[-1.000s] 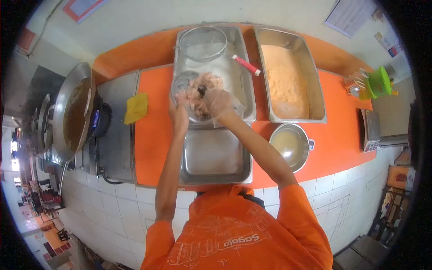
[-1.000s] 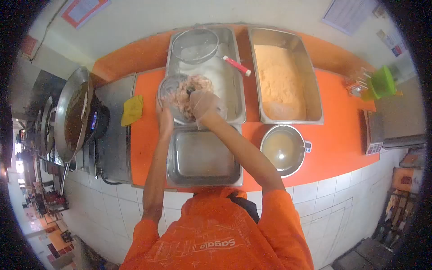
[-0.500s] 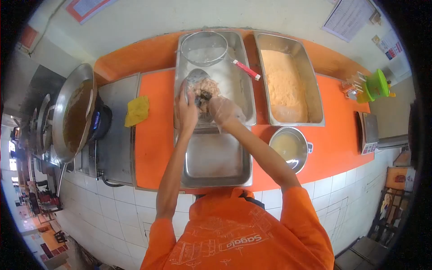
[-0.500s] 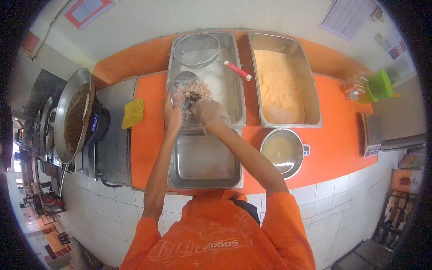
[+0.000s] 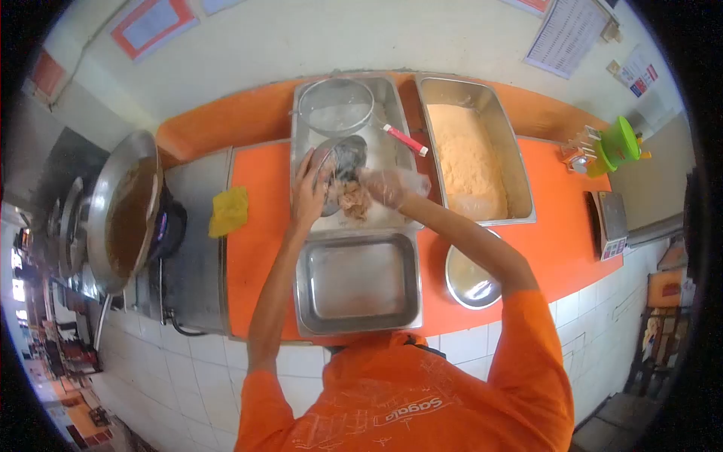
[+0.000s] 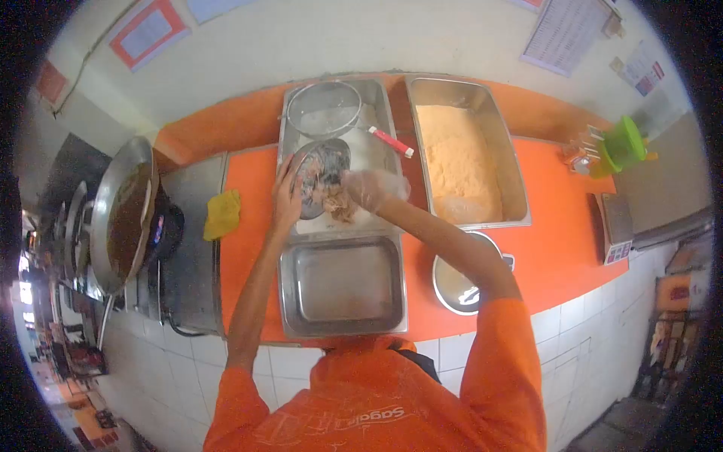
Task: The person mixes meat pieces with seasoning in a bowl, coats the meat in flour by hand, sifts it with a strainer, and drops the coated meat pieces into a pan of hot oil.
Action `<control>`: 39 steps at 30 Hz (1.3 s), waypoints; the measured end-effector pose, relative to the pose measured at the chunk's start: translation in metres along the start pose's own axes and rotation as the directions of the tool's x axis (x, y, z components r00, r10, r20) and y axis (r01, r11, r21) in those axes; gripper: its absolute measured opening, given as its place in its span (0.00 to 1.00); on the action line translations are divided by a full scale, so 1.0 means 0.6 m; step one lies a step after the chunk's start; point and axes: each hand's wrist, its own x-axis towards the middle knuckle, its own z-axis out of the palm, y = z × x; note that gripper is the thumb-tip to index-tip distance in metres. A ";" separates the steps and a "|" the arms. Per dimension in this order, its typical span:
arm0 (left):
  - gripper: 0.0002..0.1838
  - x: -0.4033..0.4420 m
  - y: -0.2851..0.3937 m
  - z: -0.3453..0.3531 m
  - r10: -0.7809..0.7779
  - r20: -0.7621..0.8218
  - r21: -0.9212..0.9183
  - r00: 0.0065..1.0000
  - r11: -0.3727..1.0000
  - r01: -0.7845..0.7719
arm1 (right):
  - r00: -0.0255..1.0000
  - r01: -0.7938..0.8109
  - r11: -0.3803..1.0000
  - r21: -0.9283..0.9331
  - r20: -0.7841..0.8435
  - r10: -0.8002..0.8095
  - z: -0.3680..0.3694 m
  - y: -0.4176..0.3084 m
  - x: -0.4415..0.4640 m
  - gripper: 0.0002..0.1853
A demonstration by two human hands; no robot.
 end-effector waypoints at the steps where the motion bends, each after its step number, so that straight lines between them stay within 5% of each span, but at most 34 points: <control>1: 0.21 -0.003 -0.021 0.001 0.027 0.014 0.002 1.000 1.000 -0.027 | 0.988 -0.126 0.989 0.079 0.098 0.118 -0.067 -0.007 0.000 0.11; 3: 0.22 0.023 -0.033 -0.010 0.053 -0.007 -0.019 0.999 0.998 -0.053 | 0.893 -0.401 0.902 0.163 0.287 0.345 -0.203 -0.026 -0.004 0.13; 4: 0.22 0.022 -0.028 -0.015 0.036 -0.010 -0.048 0.999 0.998 -0.036 | 0.851 -0.520 0.815 0.256 0.245 0.465 -0.212 -0.030 -0.001 0.14; 6: 0.23 0.003 -0.016 -0.021 0.018 0.020 -0.069 1.000 0.997 -0.017 | 0.886 -0.463 0.826 0.323 0.174 0.429 -0.171 -0.034 -0.018 0.15; 9: 0.24 0.041 -0.015 -0.032 0.090 -0.009 -0.042 0.996 0.995 -0.091 | 0.993 -0.109 0.984 0.140 -0.029 0.114 -0.020 0.005 0.032 0.14; 11: 0.24 0.032 -0.019 -0.034 0.096 -0.069 -0.043 0.993 0.994 -0.099 | 0.972 -0.177 0.984 0.017 -0.155 0.177 0.037 0.012 0.058 0.14; 14: 0.24 0.051 -0.010 -0.045 0.049 -0.056 -0.038 0.997 0.998 -0.052 | 0.965 0.136 0.990 -0.033 -0.220 -0.140 0.109 0.023 0.055 0.11; 18: 0.23 0.043 -0.044 -0.046 0.088 -0.042 -0.085 0.995 0.992 -0.091 | 0.961 -0.217 0.971 0.101 -0.152 0.230 -0.086 0.006 0.048 0.15; 21: 0.22 0.034 -0.039 -0.033 0.064 -0.048 -0.084 0.997 0.994 -0.067 | 0.986 0.055 0.972 -0.227 -0.141 -0.088 0.029 0.038 0.066 0.18; 23: 0.22 0.042 -0.050 -0.035 0.073 -0.071 -0.075 0.995 0.994 -0.079 | 0.954 -0.300 0.948 0.101 0.041 0.298 -0.154 -0.006 0.016 0.13; 25: 0.22 0.056 -0.049 -0.041 0.067 -0.083 -0.100 0.994 0.992 -0.075 | 0.985 -0.111 0.990 -0.085 -0.143 0.098 -0.145 0.008 0.022 0.13; 26: 0.22 0.041 -0.046 -0.039 0.044 -0.078 -0.117 0.996 0.992 -0.053 | 0.962 -0.182 0.983 0.011 -0.204 0.180 -0.112 0.015 0.034 0.12; 28: 0.22 0.031 -0.019 -0.043 0.035 -0.059 -0.103 0.998 0.994 -0.041 | 0.995 -0.028 0.998 0.048 -0.097 0.032 0.021 0.062 0.057 0.11; 31: 0.23 0.054 -0.025 -0.040 0.110 -0.063 -0.088 0.992 0.989 -0.115 | 0.897 0.306 0.856 0.416 -0.427 -0.114 0.242 0.157 0.108 0.10; 32: 0.23 0.038 -0.030 -0.034 0.114 -0.060 -0.087 0.992 0.989 -0.119 | 0.903 0.324 0.766 0.555 -0.423 -0.075 0.274 0.175 0.108 0.11; 33: 0.23 0.019 -0.022 -0.031 0.095 -0.031 -0.082 0.995 0.992 -0.097 | 0.981 0.106 0.915 0.389 -0.192 -0.032 0.187 0.134 0.080 0.11; 35: 0.23 0.037 0.001 -0.035 0.099 0.009 -0.064 0.995 0.993 -0.098 | 0.984 -0.126 0.986 0.113 0.137 0.111 0.024 0.056 0.011 0.11; 38: 0.24 0.024 -0.030 -0.031 0.047 -0.105 -0.023 0.993 0.999 -0.050 | 0.969 -0.146 0.987 0.060 0.207 0.131 -0.100 0.026 -0.035 0.12; 39: 0.23 0.013 -0.031 -0.034 0.004 -0.144 -0.038 0.990 0.999 -0.010 | 0.992 -0.061 0.995 0.085 0.115 0.051 -0.068 0.044 -0.037 0.11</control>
